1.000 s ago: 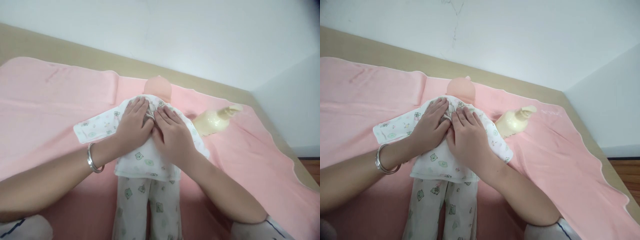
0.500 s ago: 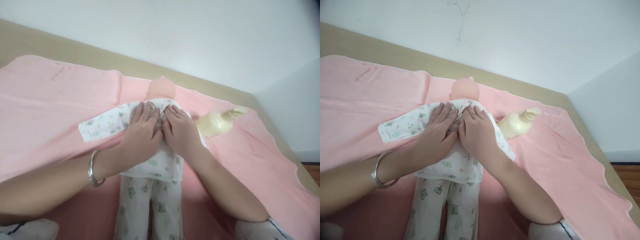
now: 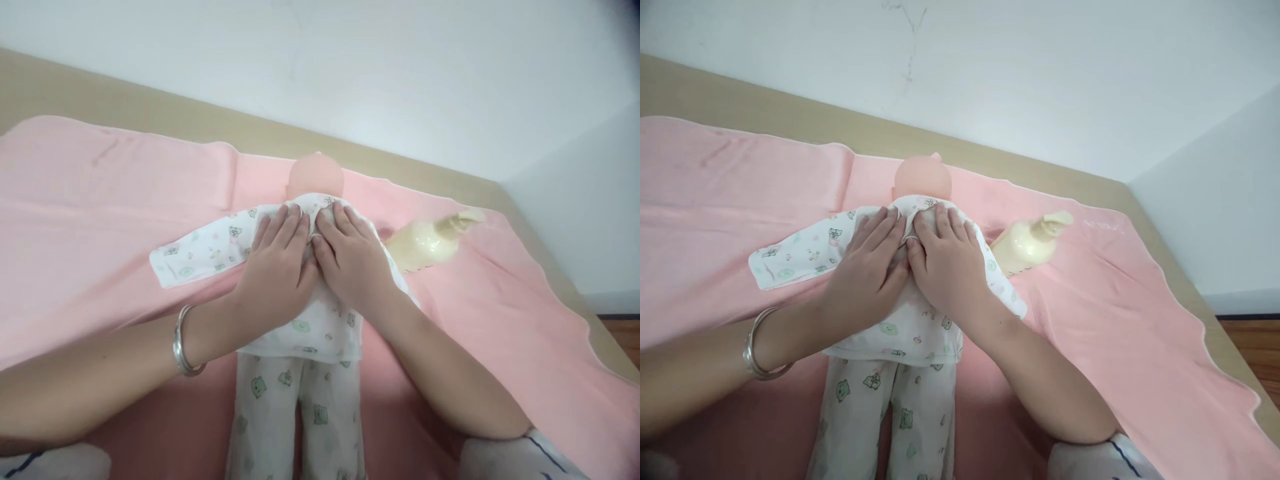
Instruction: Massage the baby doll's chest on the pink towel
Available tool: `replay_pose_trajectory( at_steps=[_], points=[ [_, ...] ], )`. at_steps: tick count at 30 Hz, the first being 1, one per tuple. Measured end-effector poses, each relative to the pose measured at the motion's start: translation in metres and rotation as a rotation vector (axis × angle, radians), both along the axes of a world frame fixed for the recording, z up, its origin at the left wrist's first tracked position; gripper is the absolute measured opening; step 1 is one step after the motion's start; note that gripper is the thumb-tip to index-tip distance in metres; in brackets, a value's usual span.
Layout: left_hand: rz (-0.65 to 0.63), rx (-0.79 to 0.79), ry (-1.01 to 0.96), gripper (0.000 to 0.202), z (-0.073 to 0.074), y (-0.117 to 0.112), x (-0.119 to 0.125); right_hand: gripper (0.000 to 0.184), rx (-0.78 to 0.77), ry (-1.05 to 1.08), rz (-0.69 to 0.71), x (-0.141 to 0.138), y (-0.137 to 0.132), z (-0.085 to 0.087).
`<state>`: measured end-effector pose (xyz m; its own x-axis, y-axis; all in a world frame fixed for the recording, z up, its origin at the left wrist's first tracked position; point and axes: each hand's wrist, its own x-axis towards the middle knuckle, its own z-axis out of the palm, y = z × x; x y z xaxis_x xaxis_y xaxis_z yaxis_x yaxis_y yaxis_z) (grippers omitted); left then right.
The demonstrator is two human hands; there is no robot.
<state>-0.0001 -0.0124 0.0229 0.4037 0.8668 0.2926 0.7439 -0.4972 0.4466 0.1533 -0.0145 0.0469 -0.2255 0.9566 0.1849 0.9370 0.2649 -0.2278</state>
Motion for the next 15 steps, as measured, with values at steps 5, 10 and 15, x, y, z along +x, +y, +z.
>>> replay_pose_trajectory(
  at_steps=[5, 10, 15],
  points=[
    [-0.012, 0.043, -0.015, 0.061, -0.001, -0.002, 0.001, 0.053, 0.055, 0.003, 0.008, -0.001, 0.002, -0.004],
    [0.014, -0.103, -0.024, 0.07, 0.004, 0.005, -0.001, 0.052, 0.113, -0.002, 0.023, -0.006, -0.008, -0.001],
    [0.031, -0.178, -0.023, 0.075, 0.008, 0.012, -0.005, 0.05, 0.15, -0.04, 0.055, -0.006, -0.016, 0.004]
  ],
)
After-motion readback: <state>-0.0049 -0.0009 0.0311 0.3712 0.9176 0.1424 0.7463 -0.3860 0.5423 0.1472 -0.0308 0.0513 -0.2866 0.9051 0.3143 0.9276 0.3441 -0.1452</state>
